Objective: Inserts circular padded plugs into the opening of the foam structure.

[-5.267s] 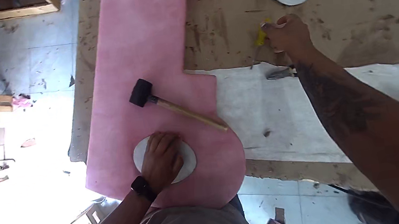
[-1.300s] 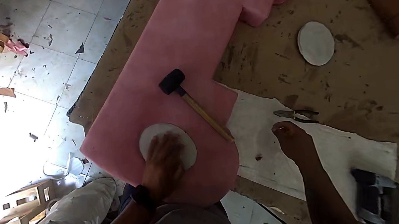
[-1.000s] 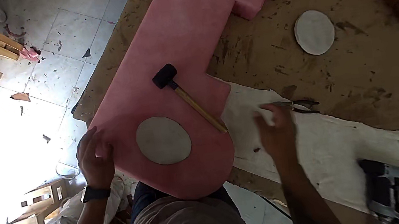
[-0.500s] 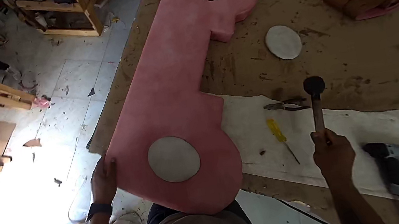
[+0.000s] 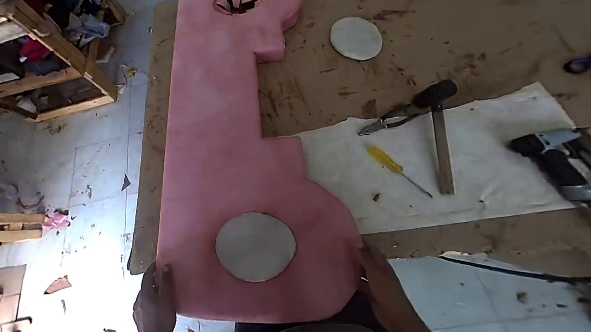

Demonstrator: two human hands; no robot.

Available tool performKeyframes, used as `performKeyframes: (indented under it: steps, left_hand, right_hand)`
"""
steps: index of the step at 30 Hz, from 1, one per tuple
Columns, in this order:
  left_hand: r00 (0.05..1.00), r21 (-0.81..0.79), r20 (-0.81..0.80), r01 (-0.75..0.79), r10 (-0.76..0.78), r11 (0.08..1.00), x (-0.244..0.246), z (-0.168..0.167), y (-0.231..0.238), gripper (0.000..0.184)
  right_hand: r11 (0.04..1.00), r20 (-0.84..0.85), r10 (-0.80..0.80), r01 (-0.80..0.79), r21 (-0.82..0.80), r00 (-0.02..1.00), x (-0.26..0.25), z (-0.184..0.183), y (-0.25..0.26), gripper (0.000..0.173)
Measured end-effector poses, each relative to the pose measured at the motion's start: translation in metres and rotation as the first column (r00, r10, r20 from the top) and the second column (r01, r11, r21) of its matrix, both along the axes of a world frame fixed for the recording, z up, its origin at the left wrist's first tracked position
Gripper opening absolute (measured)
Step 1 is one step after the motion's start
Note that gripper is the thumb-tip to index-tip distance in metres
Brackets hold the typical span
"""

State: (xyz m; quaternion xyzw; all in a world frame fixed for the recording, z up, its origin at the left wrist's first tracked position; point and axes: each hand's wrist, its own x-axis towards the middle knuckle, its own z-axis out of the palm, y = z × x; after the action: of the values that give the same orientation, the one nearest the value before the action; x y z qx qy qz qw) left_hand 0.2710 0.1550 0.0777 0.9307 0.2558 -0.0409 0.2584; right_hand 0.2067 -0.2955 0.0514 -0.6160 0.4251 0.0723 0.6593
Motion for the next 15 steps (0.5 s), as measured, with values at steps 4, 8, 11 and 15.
performKeyframes:
  steps: [4,8,11,15]
  left_hand:
    - [0.986,0.068,0.068,0.15,-0.155,0.986,-0.009,0.038,-0.024,0.059]
    - [0.967,-0.188,-0.07,0.226,-0.243,0.956,-0.019,0.057,-0.077,0.061]
    - [0.967,-0.408,0.047,0.248,-0.251,0.879,-0.018,0.042,-0.123,0.064]
    - [0.953,-0.89,0.283,0.22,0.108,0.399,0.025,0.077,-0.213,0.08]
  right_hand:
    - [0.993,0.177,-0.041,0.059,-0.1,0.983,0.016,0.068,-0.046,0.043]
    - [0.929,0.394,0.157,0.0,-0.37,0.906,0.033,0.211,-0.088,0.047]
    - [0.808,0.511,0.364,0.01,-0.59,0.779,0.044,0.305,-0.066,0.069]
    - [0.611,0.418,0.552,-0.008,-0.792,0.721,0.047,0.347,0.021,0.093]
